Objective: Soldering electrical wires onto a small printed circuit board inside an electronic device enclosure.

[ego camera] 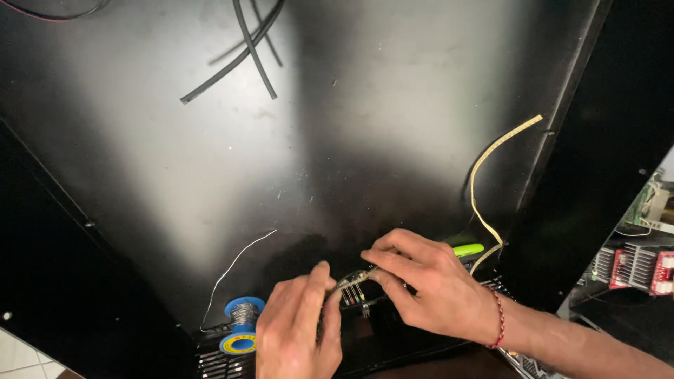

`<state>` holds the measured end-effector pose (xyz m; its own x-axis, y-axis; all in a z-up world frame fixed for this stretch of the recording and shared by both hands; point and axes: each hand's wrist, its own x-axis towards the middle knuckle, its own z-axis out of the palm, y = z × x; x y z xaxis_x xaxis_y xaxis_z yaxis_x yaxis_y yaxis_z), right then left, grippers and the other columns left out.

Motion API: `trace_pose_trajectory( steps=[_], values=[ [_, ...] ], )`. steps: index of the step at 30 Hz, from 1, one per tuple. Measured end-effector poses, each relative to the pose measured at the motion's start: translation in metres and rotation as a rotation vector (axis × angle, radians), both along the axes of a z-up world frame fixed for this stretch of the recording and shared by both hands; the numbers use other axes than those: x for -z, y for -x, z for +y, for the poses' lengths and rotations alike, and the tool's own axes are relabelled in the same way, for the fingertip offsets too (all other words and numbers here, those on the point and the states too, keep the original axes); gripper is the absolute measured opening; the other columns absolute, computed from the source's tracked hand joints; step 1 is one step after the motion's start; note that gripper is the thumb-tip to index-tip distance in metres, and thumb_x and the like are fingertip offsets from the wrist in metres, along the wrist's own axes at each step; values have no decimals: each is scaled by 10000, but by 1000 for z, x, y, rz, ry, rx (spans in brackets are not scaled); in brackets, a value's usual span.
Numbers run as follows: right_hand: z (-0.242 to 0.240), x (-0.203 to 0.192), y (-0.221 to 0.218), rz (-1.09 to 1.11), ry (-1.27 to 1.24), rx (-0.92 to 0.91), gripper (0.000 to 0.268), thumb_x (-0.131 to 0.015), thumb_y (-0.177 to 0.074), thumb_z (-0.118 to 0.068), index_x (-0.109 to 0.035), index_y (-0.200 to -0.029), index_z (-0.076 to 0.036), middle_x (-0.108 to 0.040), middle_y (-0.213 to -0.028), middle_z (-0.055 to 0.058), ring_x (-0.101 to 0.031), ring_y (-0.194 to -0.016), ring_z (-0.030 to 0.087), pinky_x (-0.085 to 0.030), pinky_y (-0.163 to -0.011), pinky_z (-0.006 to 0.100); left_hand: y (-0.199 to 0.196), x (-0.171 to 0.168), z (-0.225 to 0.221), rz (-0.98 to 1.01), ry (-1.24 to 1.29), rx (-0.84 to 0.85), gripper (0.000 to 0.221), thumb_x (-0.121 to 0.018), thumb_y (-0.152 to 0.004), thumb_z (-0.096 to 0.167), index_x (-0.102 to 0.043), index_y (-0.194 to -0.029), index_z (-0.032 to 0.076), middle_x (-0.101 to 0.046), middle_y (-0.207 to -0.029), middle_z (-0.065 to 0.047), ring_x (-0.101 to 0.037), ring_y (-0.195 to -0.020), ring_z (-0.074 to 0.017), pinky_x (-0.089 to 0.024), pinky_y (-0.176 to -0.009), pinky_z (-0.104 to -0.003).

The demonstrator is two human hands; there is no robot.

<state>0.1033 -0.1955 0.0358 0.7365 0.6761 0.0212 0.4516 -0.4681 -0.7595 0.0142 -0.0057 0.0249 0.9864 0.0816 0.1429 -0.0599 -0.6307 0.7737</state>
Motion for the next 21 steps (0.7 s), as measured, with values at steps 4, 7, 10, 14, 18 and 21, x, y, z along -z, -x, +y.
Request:
trace_pose_trajectory(
  steps=[4,7,10,14,18,21],
  values=[
    [-1,-16,-13,-70,-154,-88,145,-566,-964,50,-670,-1059,14,-652,-977,137,-616,-687,211,-497,-574,283,-12,-25,-10,-245,25,-24,186,-607,-966,56,-654,-1058,-100,-668,-877,-163,-634,-683,-276,-538,-661,-382],
    [-4,-23,-17,-196,-295,-179,177,-490,-959,124,-642,-1041,86,-625,-1000,225,-654,-720,314,-573,-615,316,-10,-31,-14,-357,-50,-93,97,-618,-931,-21,-683,-1002,-7,-723,-833,-119,-759,-739,-232,-645,-718,-373],
    [-6,-32,-19,-334,-270,-201,134,-532,-960,103,-656,-1010,100,-645,-1006,220,-668,-727,330,-551,-567,300,-12,-39,-14,-391,44,-64,119,-583,-917,-16,-700,-912,8,-725,-831,-98,-794,-773,-239,-635,-713,-364],
    [-5,-33,-21,-400,-239,-246,134,-540,-961,112,-664,-1012,108,-644,-1009,224,-663,-743,335,-499,-536,291,-12,-46,-13,-318,112,-108,79,-693,-866,-52,-725,-898,12,-720,-843,-126,-762,-748,-247,-607,-695,-368],
    [-5,-30,-21,-354,-267,-300,155,-493,-996,69,-646,-1015,83,-677,-1060,222,-694,-788,344,-522,-574,302,-12,-46,-8,-313,108,-67,99,-690,-873,-83,-726,-893,7,-695,-829,-110,-760,-737,-233,-576,-680,-365],
    [-4,-31,-23,-299,-274,-337,182,-461,-1013,46,-638,-1032,84,-677,-1061,212,-699,-818,356,-560,-623,328,-12,-48,1,-292,80,19,94,-659,-900,-71,-722,-895,-1,-696,-826,-111,-739,-761,-234,-566,-719,-387]
  ],
)
